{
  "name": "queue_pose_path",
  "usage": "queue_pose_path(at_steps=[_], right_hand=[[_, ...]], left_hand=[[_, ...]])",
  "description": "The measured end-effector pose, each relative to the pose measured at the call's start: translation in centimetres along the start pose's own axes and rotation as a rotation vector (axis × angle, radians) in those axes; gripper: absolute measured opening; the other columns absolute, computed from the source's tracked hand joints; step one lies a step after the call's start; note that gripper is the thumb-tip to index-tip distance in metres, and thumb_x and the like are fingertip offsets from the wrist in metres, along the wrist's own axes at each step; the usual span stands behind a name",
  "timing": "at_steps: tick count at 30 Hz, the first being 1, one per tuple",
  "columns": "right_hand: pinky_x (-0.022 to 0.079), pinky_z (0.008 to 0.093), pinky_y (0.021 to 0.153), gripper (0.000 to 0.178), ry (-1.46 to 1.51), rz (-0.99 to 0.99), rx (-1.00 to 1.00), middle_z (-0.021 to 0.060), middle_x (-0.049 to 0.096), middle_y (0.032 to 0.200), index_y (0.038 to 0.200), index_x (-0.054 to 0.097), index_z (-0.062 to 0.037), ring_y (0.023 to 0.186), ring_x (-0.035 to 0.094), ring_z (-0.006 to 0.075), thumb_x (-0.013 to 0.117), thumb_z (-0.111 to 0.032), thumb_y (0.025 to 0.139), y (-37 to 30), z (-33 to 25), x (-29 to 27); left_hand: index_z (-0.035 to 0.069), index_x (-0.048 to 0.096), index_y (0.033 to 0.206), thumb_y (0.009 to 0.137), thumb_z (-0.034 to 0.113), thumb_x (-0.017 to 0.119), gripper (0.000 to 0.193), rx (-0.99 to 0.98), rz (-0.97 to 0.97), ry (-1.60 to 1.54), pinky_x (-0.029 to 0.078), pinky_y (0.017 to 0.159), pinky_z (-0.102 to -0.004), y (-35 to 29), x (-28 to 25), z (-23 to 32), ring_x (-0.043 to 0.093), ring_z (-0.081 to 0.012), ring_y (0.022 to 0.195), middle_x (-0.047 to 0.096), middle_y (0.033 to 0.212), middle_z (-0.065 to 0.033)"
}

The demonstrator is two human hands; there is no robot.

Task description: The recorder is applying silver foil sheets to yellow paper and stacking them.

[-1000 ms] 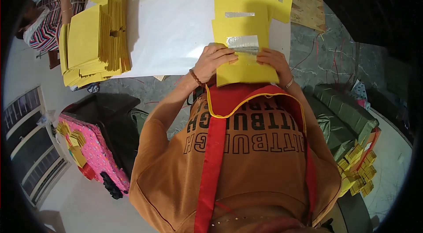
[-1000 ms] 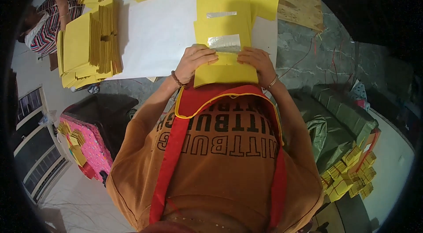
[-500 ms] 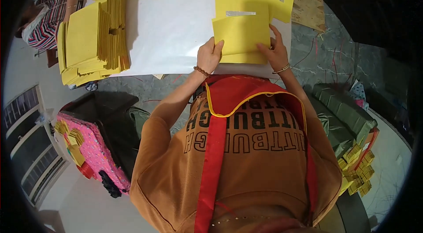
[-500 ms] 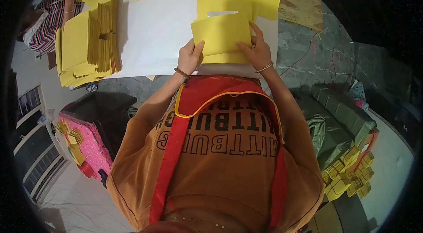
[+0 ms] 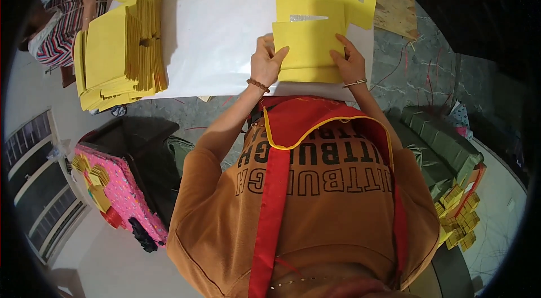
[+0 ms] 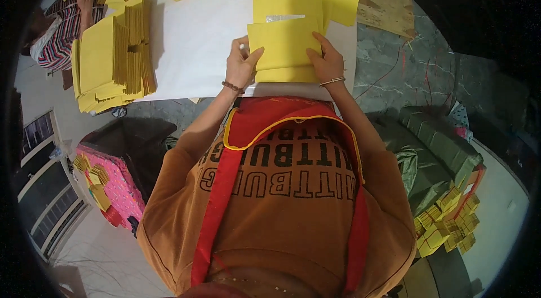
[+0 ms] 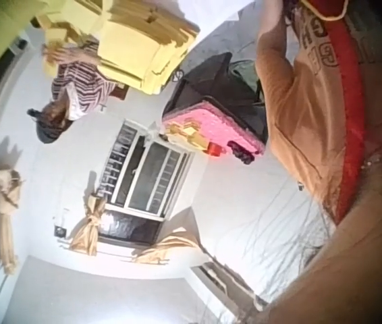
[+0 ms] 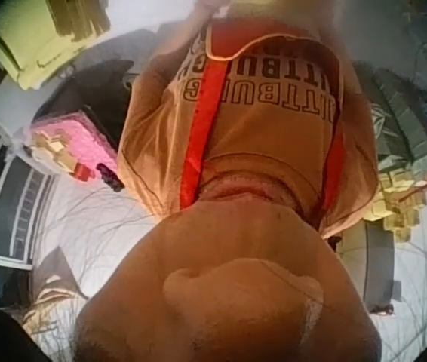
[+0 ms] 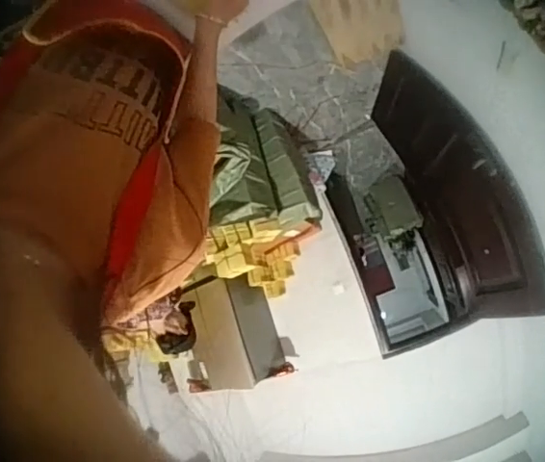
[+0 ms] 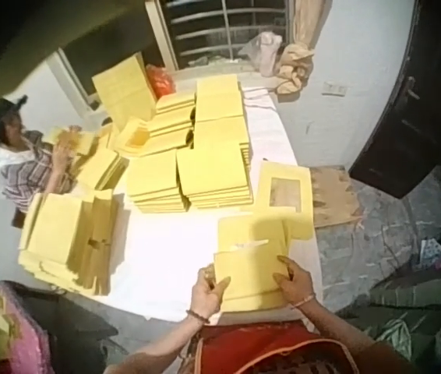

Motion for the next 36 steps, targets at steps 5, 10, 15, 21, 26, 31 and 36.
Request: queue_pose_path(at_steps=[5, 10, 15, 21, 26, 31, 36], right_hand=[[0.045, 0.0241, 0.072, 0.043, -0.115, -0.021, 0.076, 0.0113, 0.063, 0.095, 0.117, 0.051, -0.0054, 0.080, 0.059, 0.0139, 0.060, -0.011, 0.075, -0.2, 0.3, -0.1], [0.046, 0.0250, 0.070, 0.044, -0.081, 0.045, -0.062, 0.0139, 0.062, 0.092, 0.117, 0.051, -0.0067, 0.079, 0.061, 0.0173, 0.061, -0.013, 0.075, -0.5, -0.9, -0.3], [0.034, 0.0410, 0.092, 0.044, -0.608, 0.092, -0.129, 0.0129, 0.048, 0.121, 0.115, 0.052, -0.0089, 0.114, 0.045, 0.0231, 0.061, -0.016, 0.072, -1.9, -4.6, -0.1], [0.012, 0.0628, 0.094, 0.057, -0.983, -0.156, -0.467, 0.0132, 0.030, 0.135, 0.125, 0.039, -0.0080, 0.126, 0.027, 0.0262, 0.046, -0.044, 0.081, -4.8, -5.0, 5.2], [0.011, 0.0619, 0.095, 0.065, -0.990, -0.153, -0.480, 0.0129, 0.027, 0.137, 0.130, 0.029, -0.0032, 0.128, 0.024, 0.0256, 0.038, -0.048, 0.084, -5.3, -4.1, 5.2], [0.010, 0.0604, 0.096, 0.064, -0.679, -0.171, -0.393, 0.0131, 0.026, 0.137, 0.134, 0.021, -0.0015, 0.128, 0.023, 0.0271, 0.037, -0.043, 0.087, -4.6, -4.0, 3.6], [0.024, 0.0399, 0.100, 0.056, 0.051, -0.107, -0.126, 0.0131, 0.033, 0.133, 0.135, 0.013, 0.0005, 0.120, 0.037, 0.0254, 0.032, -0.027, 0.091, -2.9, -2.2, 2.2]], left_hand=[[0.005, 0.049, 0.112, 0.077, 0.013, 0.058, 0.038, 1.006, 0.176, 0.675, 0.036, 0.082, -0.0382, -5.1, 2.3, 12.1, 0.047, -0.0286, 0.100, 0.051, 0.107, -0.0139], [0.011, 0.044, 0.122, 0.082, 0.025, 0.052, 0.043, 0.918, -0.105, 0.970, 0.029, 0.094, -0.0413, -3.7, 8.2, 8.2, 0.034, -0.0308, 0.118, 0.038, 0.128, -0.0128], [0.014, 0.043, 0.124, 0.082, 0.032, 0.050, 0.046, 0.924, -0.092, 1.090, 0.024, 0.098, -0.0443, -3.4, 8.9, 6.4, 0.030, -0.0302, 0.121, 0.035, 0.131, -0.0118], [0.015, 0.041, 0.125, 0.079, 0.034, 0.053, 0.052, 0.924, -0.130, 1.148, 0.022, 0.099, -0.0460, -2.9, 9.4, 5.9, 0.029, -0.0314, 0.121, 0.034, 0.132, -0.0121], [0.010, 0.041, 0.124, 0.077, 0.033, 0.055, 0.055, 0.944, -0.139, 1.036, 0.024, 0.097, -0.0462, -3.3, 8.5, 6.8, 0.031, -0.0325, 0.119, 0.033, 0.132, -0.0139], [0.001, 0.039, 0.123, 0.076, 0.026, 0.056, 0.056, 1.054, -0.304, 1.134, 0.030, 0.091, -0.0443, -4.4, 9.7, 6.7, 0.038, -0.0319, 0.111, 0.035, 0.129, -0.0177], [-0.004, 0.046, 0.116, 0.074, 0.019, 0.053, 0.049, 1.308, -0.193, 1.494, 0.043, 0.076, -0.0398, -5.5, 11.6, 6.6, 0.049, -0.0328, 0.097, 0.048, 0.112, -0.0282]])
Point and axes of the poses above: each hand's wrist, its own y-axis towards the middle knuckle, its own x-axis out of the palm, z = x × y, the point moved 10 cm from there along y, towards the middle knuckle
